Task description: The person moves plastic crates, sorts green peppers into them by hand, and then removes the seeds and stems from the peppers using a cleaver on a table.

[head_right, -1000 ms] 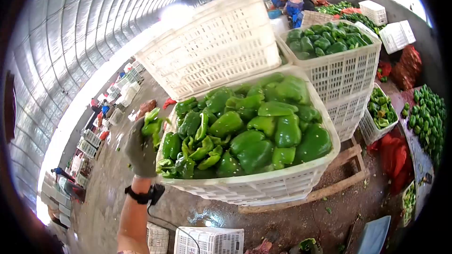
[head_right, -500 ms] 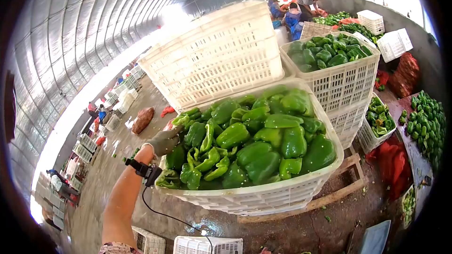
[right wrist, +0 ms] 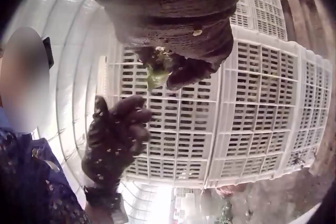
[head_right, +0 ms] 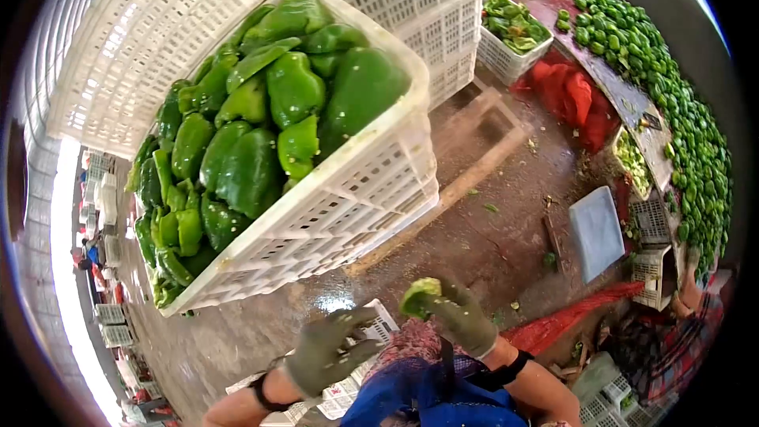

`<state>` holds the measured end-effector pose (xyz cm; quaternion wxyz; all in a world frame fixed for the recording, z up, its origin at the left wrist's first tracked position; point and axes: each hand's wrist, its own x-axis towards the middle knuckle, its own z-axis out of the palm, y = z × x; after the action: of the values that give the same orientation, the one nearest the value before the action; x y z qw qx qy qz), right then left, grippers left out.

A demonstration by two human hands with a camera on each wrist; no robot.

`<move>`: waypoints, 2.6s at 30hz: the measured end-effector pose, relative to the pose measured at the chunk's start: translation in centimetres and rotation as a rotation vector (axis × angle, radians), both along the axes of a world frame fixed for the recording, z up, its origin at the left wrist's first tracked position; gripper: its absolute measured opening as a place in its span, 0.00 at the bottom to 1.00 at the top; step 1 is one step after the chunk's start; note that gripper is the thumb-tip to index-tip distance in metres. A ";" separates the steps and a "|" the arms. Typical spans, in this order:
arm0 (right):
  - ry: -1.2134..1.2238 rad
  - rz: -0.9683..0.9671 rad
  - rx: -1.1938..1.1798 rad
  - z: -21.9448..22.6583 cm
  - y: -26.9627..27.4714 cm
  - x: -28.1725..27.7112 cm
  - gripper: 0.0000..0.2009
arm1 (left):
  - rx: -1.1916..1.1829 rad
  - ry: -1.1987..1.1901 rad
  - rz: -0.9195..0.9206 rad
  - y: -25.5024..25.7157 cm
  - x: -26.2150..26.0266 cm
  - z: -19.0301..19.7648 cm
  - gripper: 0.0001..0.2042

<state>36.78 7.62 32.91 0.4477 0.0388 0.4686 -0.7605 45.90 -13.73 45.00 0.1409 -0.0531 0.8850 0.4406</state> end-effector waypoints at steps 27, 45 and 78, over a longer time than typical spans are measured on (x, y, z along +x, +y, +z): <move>0.157 0.140 0.257 -2.6 6.1 0.8 0.10 | 0.462 -0.298 0.251 9.6 -1.1 -14.8 0.17; 0.412 -0.142 0.333 -3.5 9.2 -0.2 0.23 | 1.005 -0.733 0.645 15.4 -3.0 -14.4 0.25; 0.007 -0.235 0.198 -14.5 16.3 -10.2 0.17 | 0.431 0.027 0.566 3.5 -0.6 -3.2 0.12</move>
<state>26.58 23.96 18.41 0.3478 0.1345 0.5351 -0.7580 45.29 -10.25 41.82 0.0094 -0.2596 0.7238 0.6393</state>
